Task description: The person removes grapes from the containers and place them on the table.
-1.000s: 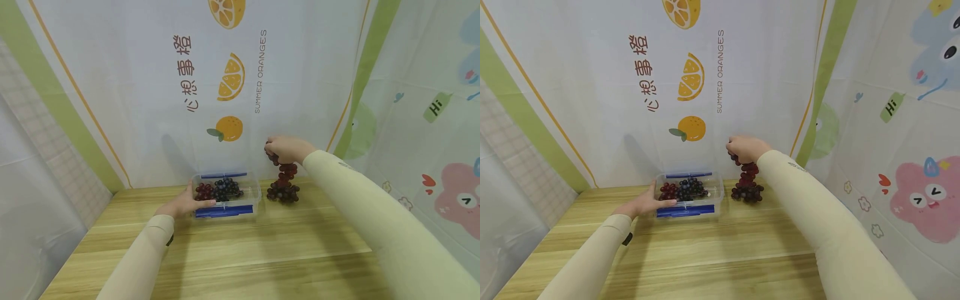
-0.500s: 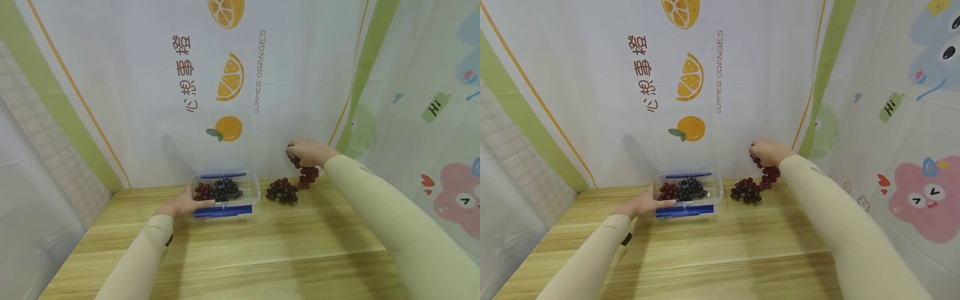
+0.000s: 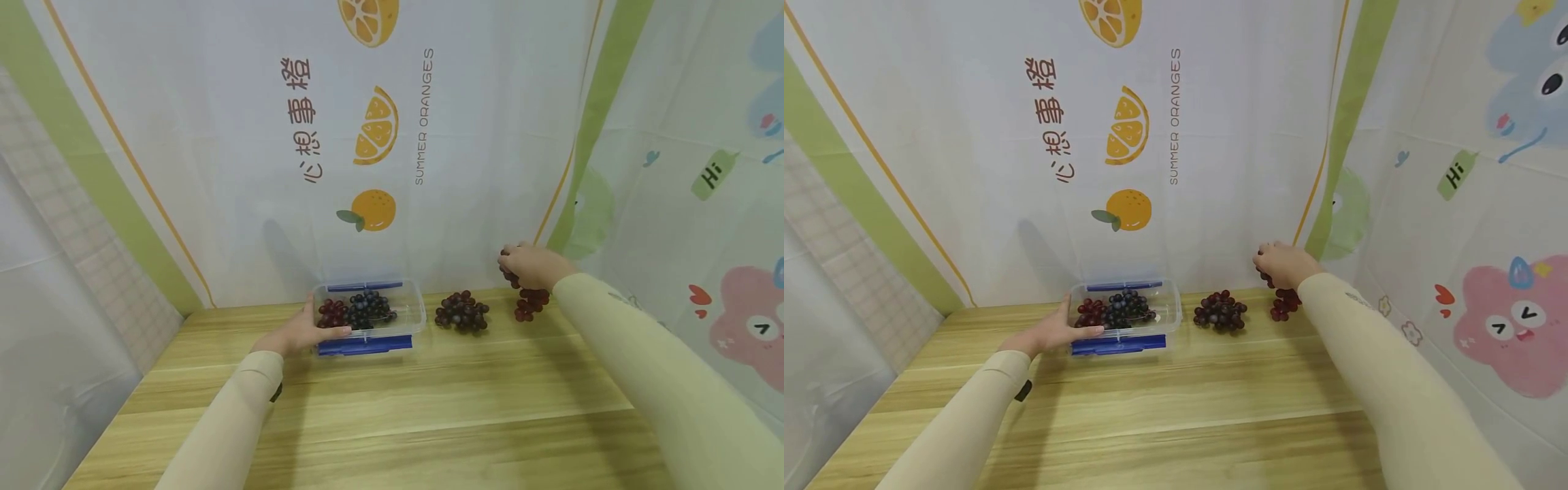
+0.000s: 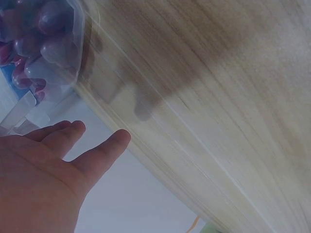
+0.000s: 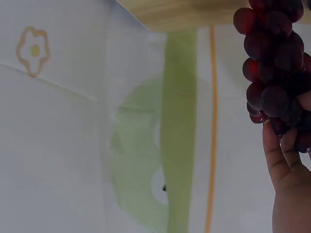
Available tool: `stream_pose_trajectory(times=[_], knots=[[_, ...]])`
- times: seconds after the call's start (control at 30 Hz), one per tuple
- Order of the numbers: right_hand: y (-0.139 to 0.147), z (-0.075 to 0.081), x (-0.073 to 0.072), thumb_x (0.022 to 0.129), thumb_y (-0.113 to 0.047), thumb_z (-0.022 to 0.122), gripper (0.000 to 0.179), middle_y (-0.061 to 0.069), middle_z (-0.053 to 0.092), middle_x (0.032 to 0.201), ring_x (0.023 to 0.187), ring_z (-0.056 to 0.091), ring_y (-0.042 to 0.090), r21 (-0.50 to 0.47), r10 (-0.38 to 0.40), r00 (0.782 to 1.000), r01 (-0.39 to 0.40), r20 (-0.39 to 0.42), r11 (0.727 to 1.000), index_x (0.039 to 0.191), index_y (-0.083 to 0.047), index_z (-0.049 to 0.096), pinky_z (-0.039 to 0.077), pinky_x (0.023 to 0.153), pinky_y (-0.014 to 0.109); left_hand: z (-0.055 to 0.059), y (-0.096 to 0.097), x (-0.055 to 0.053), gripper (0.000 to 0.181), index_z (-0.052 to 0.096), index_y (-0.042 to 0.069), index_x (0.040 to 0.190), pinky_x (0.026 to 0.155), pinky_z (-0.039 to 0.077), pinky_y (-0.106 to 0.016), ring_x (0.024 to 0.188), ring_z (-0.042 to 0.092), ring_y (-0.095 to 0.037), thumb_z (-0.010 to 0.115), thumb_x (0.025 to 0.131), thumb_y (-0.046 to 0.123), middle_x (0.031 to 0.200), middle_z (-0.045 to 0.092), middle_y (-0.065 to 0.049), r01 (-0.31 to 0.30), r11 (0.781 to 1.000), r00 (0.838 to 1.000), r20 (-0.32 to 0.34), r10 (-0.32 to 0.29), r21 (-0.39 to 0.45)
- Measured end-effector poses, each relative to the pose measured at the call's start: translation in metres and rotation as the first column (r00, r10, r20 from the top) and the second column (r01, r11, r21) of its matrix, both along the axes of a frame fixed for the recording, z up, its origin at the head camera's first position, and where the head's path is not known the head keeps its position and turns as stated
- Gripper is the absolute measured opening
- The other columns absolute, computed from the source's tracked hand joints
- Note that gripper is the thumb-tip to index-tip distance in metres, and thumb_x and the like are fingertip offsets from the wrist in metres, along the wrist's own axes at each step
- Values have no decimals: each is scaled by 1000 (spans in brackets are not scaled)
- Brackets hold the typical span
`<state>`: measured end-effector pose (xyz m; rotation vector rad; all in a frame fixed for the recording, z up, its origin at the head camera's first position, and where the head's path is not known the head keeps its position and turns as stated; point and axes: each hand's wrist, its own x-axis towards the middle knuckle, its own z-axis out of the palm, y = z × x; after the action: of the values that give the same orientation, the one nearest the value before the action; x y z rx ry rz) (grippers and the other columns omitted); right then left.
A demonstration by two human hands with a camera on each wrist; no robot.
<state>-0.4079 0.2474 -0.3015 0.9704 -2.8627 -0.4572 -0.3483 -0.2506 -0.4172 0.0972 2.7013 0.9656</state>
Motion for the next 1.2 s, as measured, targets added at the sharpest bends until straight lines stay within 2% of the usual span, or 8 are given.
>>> stream_pose_trajectory(times=[0.17,0.3,0.43,0.6,0.8,0.9,1.03,1.2], knots=[[12,-15,3,93,2,78,25,23,67,119,103,67,42,33,-33,998,34,-50,999,116,-2,70,61,89,51,-2,0,0,147,-30,11,165,128,22,-73,163,10,-54,72,84,80,177,-3,-29,-2,1000,1000,-1,2,6],[26,-34,5,95,2,75,33,28,65,125,109,66,49,-3,-84,992,84,-95,996,127,2,68,64,82,51,-1,2,0,145,-30,11,165,128,21,-74,163,8,-54,72,85,79,178,-4,-28,1,1000,1000,2,-1,5],[37,-52,6,96,0,75,31,29,64,129,112,64,53,-33,-106,988,103,-113,994,126,1,68,64,77,52,0,3,1,147,-29,12,166,127,22,-74,163,10,-54,71,84,81,178,-3,-29,4,1000,1000,-3,-4,-2],[44,-68,9,93,-2,79,30,27,63,134,113,64,50,-18,-114,990,113,-88,993,121,-2,68,64,77,54,0,2,-1,147,-30,12,166,128,22,-73,163,9,-55,72,84,81,177,-3,-29,3,1000,1000,-2,-3,5],[52,-85,13,90,-20,87,51,28,62,139,119,65,51,19,-113,992,114,-63,993,133,0,66,60,95,61,1,1,-3,147,-28,12,166,128,22,-72,163,10,-53,72,84,80,178,1,-29,-2,1000,1000,-2,2,14],[56,-92,13,89,-25,88,57,30,59,141,118,64,51,12,-121,992,121,-39,993,134,0,64,60,93,62,1,1,-3,146,-29,12,166,128,23,-72,163,12,-53,72,85,79,177,3,-30,-1,1000,1000,4,1,17],[58,-98,10,90,-23,87,55,29,58,141,117,62,50,-11,-152,988,152,-20,988,133,1,64,60,92,62,2,1,-2,145,-29,11,166,128,23,-73,163,11,-54,72,86,77,177,2,-30,5,1000,1000,3,-5,20],[57,-100,7,95,-6,78,41,28,61,142,121,62,52,-21,-195,981,195,12,981,134,-1,67,59,95,63,2,0,-1,145,-29,12,166,128,24,-73,163,11,-54,72,85,78,178,0,-29,1,1000,1000,6,-1,19]])
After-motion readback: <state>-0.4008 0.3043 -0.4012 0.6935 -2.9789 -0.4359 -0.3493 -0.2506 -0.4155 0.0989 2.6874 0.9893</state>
